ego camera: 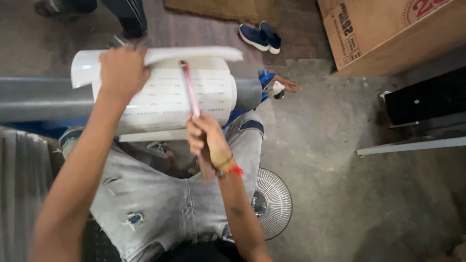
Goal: The person applies a red adhesive substance to the edge of a stack of printed sheets using a brush and then separates the sheets one by one.
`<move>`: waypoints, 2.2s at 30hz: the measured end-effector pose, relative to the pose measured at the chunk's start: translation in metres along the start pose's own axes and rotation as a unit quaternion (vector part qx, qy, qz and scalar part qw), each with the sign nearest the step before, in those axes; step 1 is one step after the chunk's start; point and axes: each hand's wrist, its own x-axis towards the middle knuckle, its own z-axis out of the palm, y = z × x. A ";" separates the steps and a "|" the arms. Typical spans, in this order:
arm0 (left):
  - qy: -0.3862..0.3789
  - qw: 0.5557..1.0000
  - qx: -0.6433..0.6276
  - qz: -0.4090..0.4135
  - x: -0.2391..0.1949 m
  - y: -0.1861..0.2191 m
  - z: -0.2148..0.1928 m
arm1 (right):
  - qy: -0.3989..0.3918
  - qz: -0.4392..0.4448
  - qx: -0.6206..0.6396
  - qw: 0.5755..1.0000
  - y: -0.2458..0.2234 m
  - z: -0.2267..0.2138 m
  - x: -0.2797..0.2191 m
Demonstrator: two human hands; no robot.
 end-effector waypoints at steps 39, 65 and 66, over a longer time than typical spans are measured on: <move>0.211 0.974 0.053 0.067 -0.095 0.018 0.033 | 0.249 -0.154 -0.004 0.956 0.063 0.015 0.040; 0.160 0.987 0.010 0.025 -0.086 0.008 0.020 | 0.186 -0.100 -0.029 0.977 0.088 0.017 0.038; 0.147 0.989 0.024 0.025 -0.094 0.010 0.019 | 0.135 -0.033 -0.013 0.990 0.105 0.035 0.029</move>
